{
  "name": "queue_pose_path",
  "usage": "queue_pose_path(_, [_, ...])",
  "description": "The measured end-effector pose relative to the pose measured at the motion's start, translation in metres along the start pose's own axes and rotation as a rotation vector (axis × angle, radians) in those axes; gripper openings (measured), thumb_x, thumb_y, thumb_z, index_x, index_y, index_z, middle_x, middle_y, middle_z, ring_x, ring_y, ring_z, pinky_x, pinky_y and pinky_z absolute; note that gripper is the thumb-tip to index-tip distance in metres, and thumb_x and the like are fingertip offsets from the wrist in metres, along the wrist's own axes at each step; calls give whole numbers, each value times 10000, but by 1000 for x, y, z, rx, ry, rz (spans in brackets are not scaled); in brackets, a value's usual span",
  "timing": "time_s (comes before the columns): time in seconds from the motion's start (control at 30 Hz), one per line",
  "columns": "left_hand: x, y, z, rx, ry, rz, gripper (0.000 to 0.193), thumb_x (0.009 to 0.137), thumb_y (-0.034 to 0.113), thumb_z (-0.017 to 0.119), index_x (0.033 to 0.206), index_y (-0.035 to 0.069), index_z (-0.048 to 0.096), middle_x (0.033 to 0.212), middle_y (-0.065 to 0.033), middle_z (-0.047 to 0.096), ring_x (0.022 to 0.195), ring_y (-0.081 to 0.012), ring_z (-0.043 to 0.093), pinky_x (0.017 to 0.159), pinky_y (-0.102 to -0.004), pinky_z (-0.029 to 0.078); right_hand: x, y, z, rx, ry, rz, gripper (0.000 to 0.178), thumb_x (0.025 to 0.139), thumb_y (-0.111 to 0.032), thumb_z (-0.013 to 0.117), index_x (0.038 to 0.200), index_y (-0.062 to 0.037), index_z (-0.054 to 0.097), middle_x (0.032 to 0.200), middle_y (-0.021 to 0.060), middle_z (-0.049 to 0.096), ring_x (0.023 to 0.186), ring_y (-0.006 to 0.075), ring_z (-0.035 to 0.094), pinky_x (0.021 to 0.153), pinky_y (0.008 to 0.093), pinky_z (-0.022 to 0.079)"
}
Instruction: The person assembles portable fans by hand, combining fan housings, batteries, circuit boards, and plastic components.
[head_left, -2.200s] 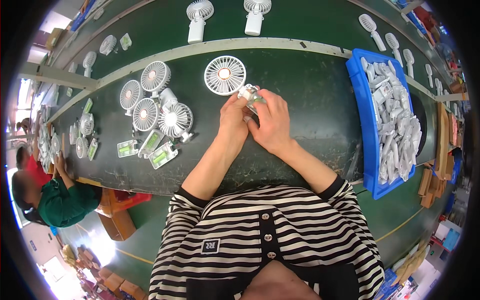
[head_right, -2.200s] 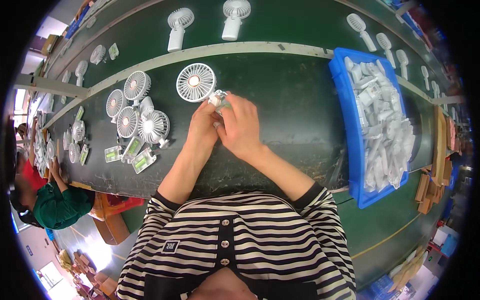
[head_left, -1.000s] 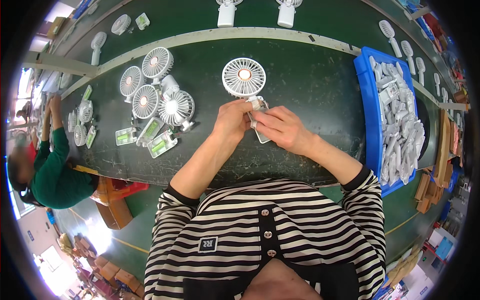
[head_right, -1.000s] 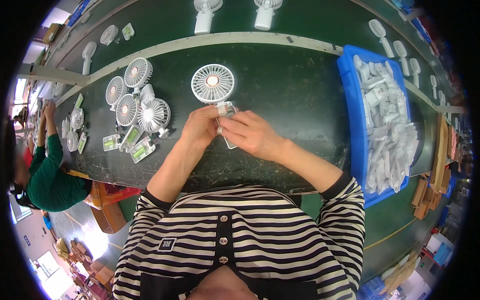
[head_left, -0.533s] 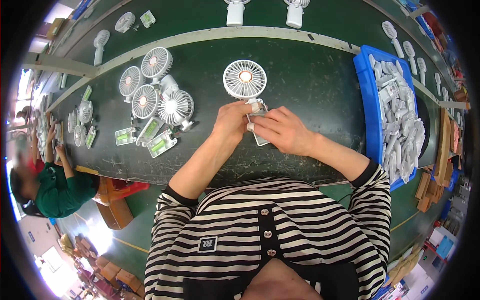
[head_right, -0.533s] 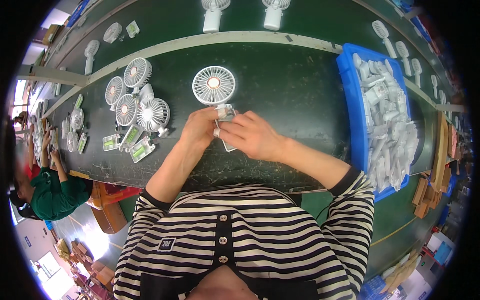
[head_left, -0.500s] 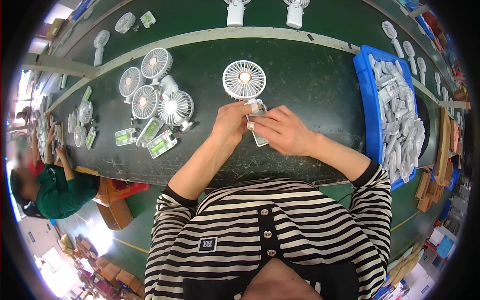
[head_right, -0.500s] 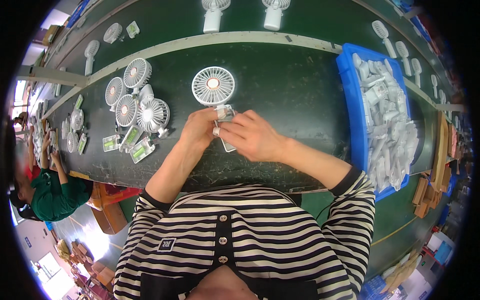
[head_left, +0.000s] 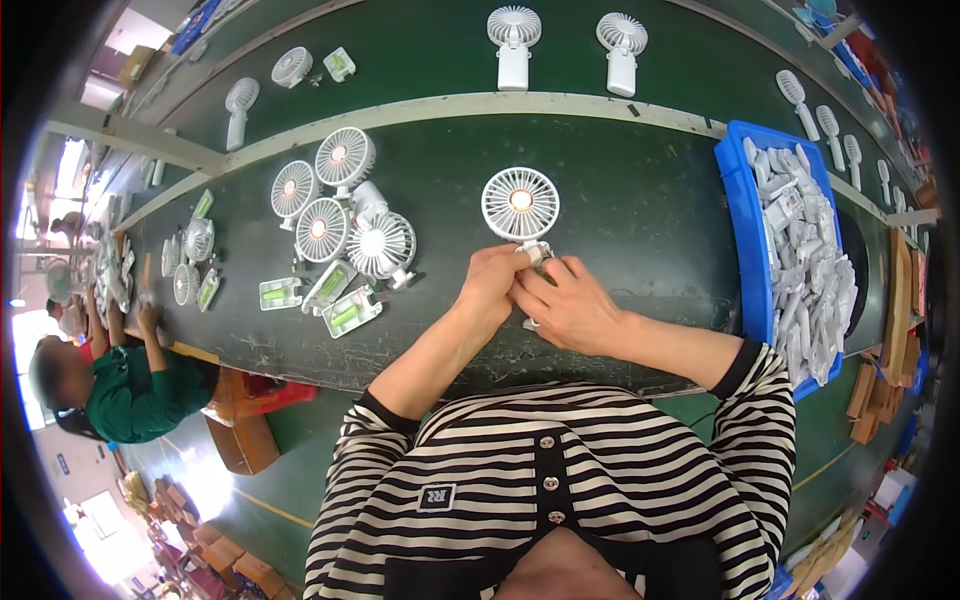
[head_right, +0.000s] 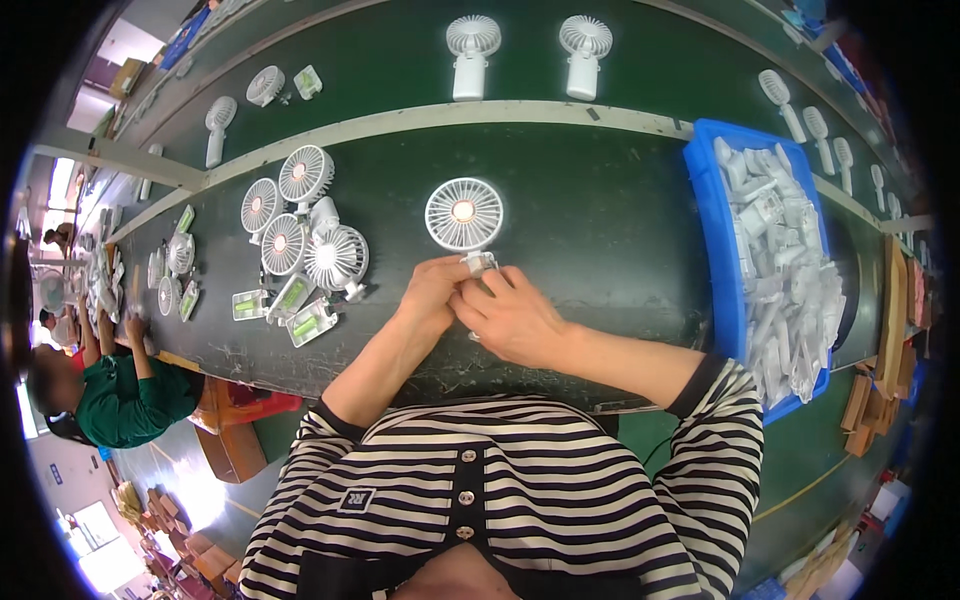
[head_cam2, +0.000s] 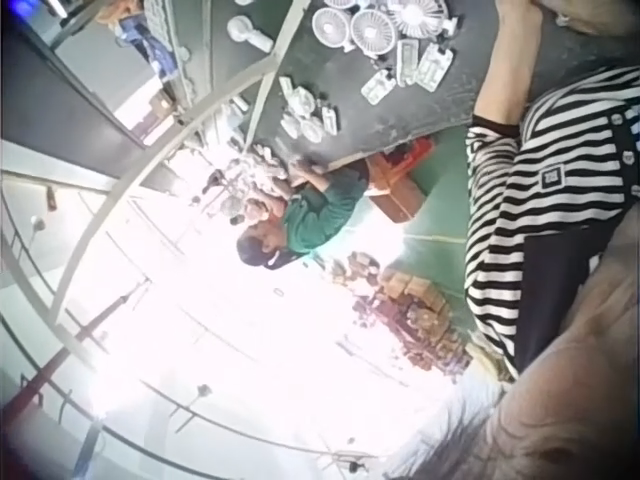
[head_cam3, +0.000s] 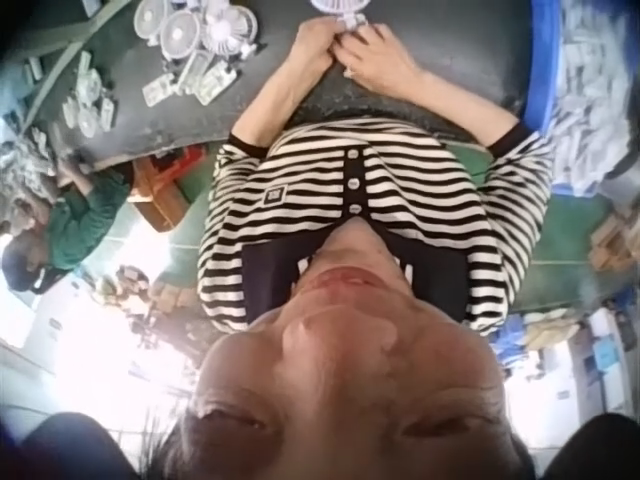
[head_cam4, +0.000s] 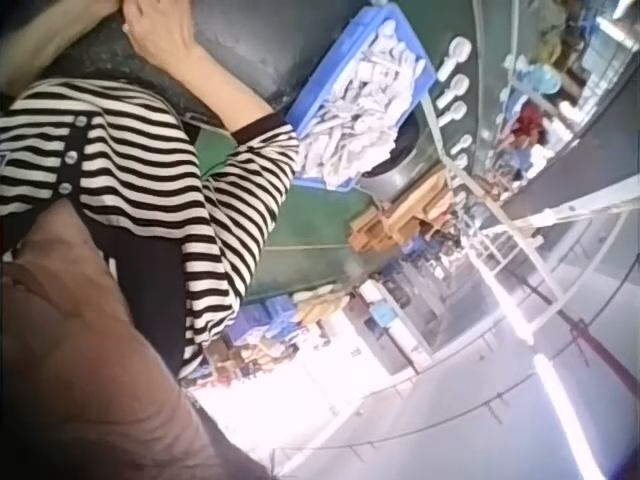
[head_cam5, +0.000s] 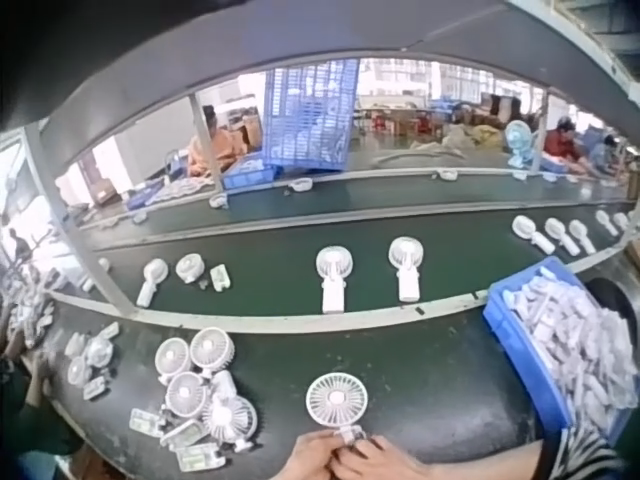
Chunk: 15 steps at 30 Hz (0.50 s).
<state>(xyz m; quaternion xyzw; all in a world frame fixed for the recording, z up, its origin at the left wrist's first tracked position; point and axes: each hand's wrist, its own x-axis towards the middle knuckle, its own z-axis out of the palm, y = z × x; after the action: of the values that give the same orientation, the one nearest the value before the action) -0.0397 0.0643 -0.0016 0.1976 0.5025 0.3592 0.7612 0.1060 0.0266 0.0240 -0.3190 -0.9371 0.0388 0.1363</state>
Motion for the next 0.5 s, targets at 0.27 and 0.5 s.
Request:
queue_pose_path(0.27, [9, -6, -29, -106, -83, 20, 237, 786, 7, 530, 994, -103, 555, 943, -156, 600, 844, -240, 595, 749, -338, 486, -20, -1, -19, 330, 140, 192, 594, 646, -185, 666, 1177, -31, 449, 1224, 164, 412, 1037, 299, 459, 854, 412, 389])
queue_pose_path(0.5, [8, -5, -28, -39, -193, -7, 235, 799, 72, 520, 974, -85, 524, 927, -226, 589, 876, -349, 586, 825, -439, 474, -97, 90, -106, -215, 387, 762, 325, 716, -137, 593, 1032, -65, 558, 916, 139, 594, 833, 305, 580, 702, 393, 482])
